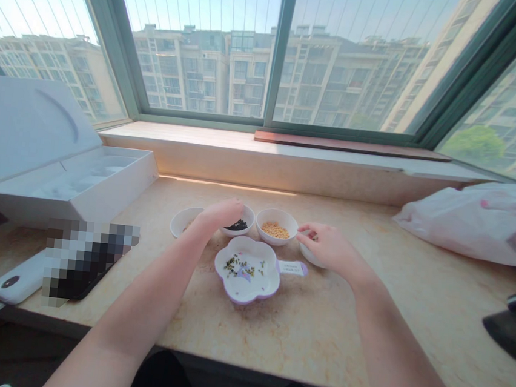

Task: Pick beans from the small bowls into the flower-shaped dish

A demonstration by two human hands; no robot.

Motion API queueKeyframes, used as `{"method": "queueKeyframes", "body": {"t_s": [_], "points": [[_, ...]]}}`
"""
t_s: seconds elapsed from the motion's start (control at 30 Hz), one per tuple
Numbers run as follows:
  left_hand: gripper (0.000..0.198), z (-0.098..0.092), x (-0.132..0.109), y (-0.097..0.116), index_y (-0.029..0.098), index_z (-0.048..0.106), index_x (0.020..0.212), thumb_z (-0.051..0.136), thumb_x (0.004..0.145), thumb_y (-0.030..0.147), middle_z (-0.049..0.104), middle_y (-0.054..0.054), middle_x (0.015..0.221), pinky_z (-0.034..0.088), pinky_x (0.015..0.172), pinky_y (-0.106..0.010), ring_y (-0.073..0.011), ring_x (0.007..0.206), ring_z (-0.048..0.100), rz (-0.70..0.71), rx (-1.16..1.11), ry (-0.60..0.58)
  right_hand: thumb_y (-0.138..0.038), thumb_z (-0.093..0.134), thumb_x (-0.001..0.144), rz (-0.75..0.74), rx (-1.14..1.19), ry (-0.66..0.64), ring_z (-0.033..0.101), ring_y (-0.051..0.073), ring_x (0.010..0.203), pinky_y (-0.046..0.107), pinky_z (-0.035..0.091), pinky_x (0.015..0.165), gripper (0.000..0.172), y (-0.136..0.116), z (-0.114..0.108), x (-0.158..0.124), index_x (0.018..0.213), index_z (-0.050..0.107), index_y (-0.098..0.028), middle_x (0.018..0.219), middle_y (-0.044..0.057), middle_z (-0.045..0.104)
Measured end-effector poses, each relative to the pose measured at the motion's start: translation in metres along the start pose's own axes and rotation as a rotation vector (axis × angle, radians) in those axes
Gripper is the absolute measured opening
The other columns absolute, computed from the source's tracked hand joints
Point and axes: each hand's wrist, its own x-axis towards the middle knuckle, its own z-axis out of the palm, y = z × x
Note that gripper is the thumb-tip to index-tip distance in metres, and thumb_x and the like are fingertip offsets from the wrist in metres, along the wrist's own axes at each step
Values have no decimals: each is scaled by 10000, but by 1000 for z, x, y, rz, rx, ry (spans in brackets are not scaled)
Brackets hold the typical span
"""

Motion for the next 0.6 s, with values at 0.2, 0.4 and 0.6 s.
{"method": "queueKeyframes", "body": {"t_s": [0.2, 0.4, 0.6], "points": [[155, -36, -31, 24, 182, 589, 855, 502, 928, 287, 594, -8, 762, 404, 629, -256, -131, 679, 504, 49, -301, -31, -384, 539, 940, -11, 8, 31, 727, 248, 922, 334, 503, 829, 308, 0, 2, 2, 1083, 747, -207, 992, 80, 794], [264, -31, -64, 41, 163, 520, 784, 722, 822, 329, 437, 25, 743, 363, 592, -212, -77, 649, 426, 118, -1228, -252, -382, 544, 937, -30, 19, 68, 716, 227, 864, 321, 502, 797, 301, -2, 5, 3, 1077, 755, -219, 960, 69, 792], [250, -4, -73, 41, 148, 547, 822, 774, 790, 249, 437, 29, 775, 371, 585, -192, -60, 649, 423, 48, -1571, -334, -363, 565, 927, -56, 80, 175, 687, 214, 787, 320, 491, 749, 260, -12, 2, 0, 987, 768, -214, 888, 67, 774]]}}
